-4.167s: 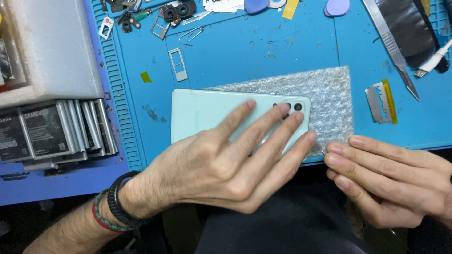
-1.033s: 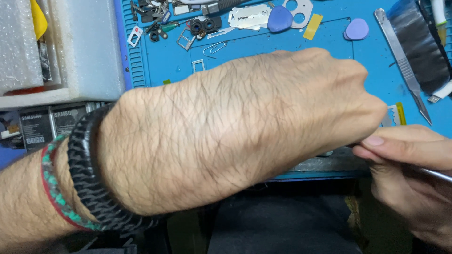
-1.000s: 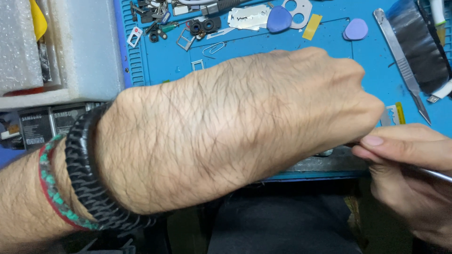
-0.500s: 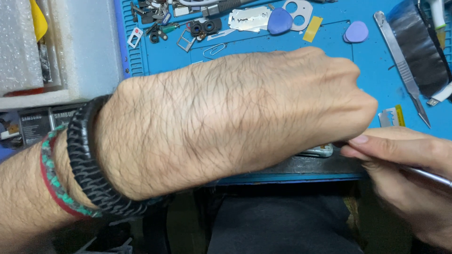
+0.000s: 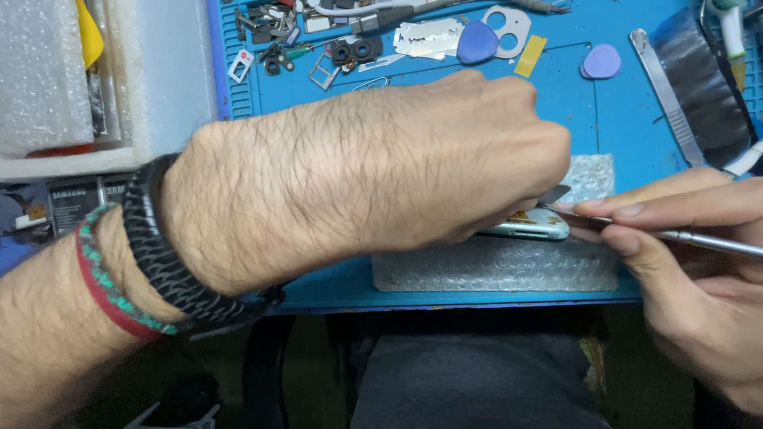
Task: Using a thin metal prying tool to carefully separate the back cover from a smartphone on a repair mat.
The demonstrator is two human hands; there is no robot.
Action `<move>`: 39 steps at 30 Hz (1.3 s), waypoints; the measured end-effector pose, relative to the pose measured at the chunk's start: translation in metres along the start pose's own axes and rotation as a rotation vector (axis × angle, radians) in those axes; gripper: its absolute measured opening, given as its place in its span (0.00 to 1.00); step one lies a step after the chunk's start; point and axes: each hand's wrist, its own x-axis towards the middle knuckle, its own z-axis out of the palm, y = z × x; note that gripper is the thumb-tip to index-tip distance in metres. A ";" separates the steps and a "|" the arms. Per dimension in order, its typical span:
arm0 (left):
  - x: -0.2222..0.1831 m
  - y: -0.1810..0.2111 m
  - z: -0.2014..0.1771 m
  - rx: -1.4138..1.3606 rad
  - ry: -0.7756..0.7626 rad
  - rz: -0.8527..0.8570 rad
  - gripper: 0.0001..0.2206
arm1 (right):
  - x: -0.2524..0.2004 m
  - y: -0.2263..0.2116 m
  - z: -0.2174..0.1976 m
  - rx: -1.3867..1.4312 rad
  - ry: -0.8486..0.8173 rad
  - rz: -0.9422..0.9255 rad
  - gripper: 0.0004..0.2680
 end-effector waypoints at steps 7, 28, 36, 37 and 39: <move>0.003 0.005 -0.001 0.013 -0.184 -0.025 0.05 | -0.012 0.010 0.005 -0.103 0.082 -0.050 0.05; -0.018 0.006 0.009 -0.012 0.025 0.018 0.08 | 0.001 -0.005 -0.002 -0.182 -0.063 0.123 0.04; -0.020 0.006 0.002 -0.040 0.003 0.011 0.08 | -0.011 0.009 0.003 -0.187 0.017 0.062 0.05; -0.020 0.005 0.003 -0.049 0.027 0.031 0.07 | -0.007 0.005 0.003 -0.180 -0.001 0.087 0.07; -0.015 0.007 0.005 -0.026 -0.005 0.027 0.08 | -0.010 0.010 0.001 -0.189 -0.010 0.028 0.03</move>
